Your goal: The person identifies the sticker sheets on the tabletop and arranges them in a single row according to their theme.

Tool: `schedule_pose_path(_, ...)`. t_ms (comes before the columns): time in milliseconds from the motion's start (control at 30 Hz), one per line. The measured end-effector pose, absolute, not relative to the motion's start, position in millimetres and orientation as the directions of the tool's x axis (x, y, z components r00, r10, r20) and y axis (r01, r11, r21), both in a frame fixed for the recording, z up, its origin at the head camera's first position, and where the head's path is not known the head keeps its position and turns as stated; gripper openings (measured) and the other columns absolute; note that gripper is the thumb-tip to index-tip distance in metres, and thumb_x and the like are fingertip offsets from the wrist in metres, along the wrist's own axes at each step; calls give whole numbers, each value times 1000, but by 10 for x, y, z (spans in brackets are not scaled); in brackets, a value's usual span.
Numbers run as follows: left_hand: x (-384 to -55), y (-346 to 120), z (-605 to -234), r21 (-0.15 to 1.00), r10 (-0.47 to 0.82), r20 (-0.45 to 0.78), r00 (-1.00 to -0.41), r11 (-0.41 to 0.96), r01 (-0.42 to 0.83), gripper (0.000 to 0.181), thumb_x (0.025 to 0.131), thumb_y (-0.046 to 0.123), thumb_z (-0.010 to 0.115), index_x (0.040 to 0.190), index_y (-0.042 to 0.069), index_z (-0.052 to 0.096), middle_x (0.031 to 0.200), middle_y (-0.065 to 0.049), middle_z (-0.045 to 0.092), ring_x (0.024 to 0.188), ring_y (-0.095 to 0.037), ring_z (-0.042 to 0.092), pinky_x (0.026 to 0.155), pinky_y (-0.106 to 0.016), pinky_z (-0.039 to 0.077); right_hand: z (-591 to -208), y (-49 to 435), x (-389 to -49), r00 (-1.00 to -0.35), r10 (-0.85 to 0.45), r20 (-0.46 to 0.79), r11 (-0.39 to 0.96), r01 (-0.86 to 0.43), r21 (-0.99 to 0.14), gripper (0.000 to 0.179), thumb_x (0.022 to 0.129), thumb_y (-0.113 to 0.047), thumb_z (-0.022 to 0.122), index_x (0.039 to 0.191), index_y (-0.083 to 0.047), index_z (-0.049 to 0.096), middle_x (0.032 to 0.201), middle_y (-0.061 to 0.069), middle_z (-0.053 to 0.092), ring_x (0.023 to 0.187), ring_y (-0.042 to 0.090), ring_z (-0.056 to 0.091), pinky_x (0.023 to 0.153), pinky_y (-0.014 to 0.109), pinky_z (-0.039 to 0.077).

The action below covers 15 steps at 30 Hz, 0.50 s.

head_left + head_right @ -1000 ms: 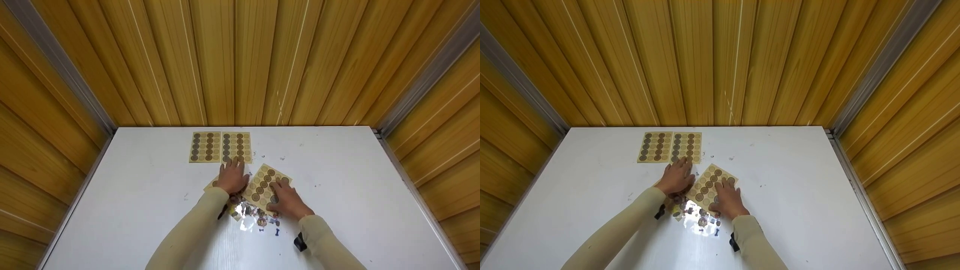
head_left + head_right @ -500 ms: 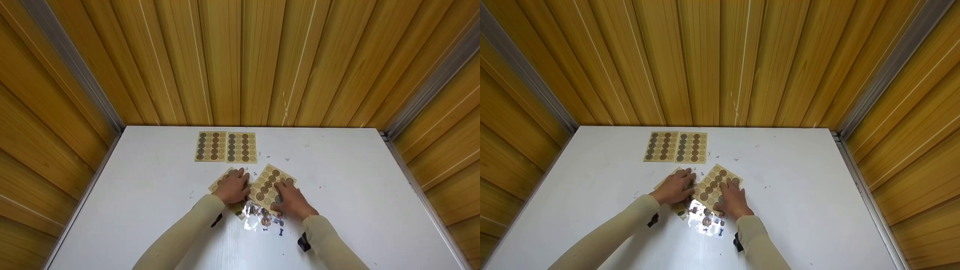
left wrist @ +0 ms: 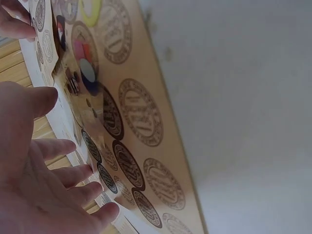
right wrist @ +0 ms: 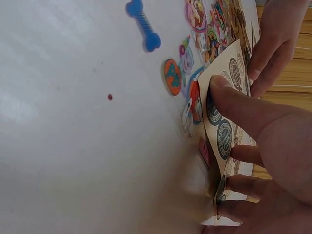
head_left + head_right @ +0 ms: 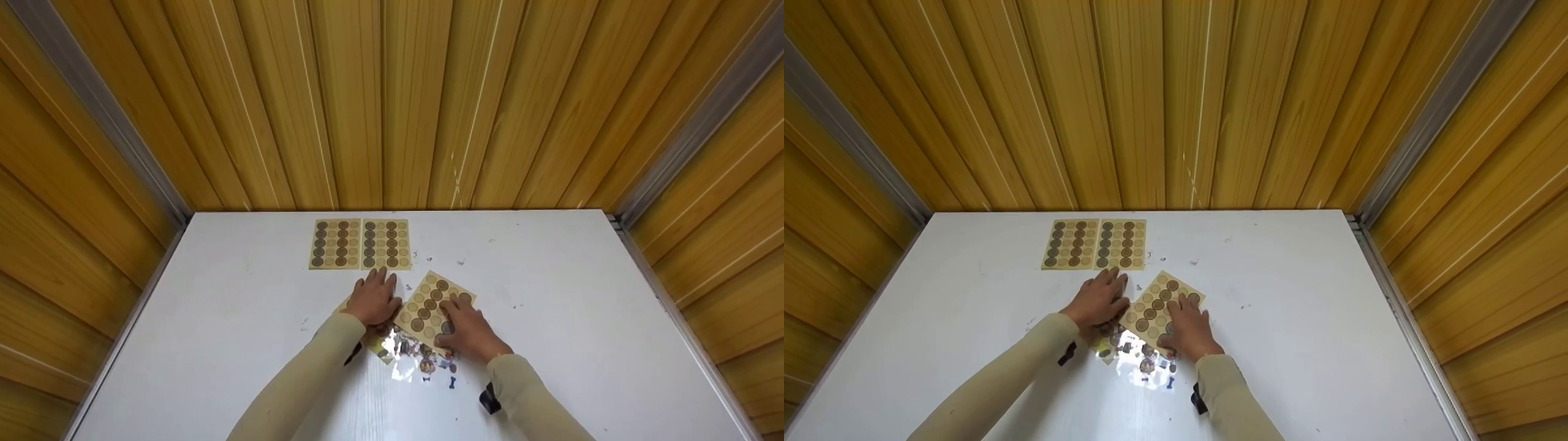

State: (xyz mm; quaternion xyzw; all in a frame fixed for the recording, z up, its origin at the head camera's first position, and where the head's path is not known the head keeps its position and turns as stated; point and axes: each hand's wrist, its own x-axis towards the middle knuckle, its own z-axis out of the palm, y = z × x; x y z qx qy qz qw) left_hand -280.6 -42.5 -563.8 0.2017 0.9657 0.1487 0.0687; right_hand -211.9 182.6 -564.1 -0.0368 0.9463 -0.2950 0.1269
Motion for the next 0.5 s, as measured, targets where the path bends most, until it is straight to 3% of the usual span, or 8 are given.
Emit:
schedule_pose_path(300, -2766, -453, -5614, 329, 405, -78, -911, 873, 360, 56, 98, 35, 50, 147, 10, 39, 156, -18, 30, 145, -40, 26, 115, -56, 27, -5619, 1807, -2106, -963, -144, -229, 830, 8, -557, 82, 77, -29, 81, 146, -12, 41, 157, 17, 27, 143, 45, 25, 115, 59, 24)
schedule_pose_path(500, -2600, -454, -5569, 304, 445, -113, -889, 867, 395, 62, 97, 42, 51, 149, 13, 35, 158, -15, 27, 146, -37, 25, 116, -54, 26, -5640, 1835, -2119, -968, -174, -181, 832, -46, -552, 76, 77, -28, 81, 141, -9, 46, 151, 18, 34, 139, 42, 35, 114, 59, 26)
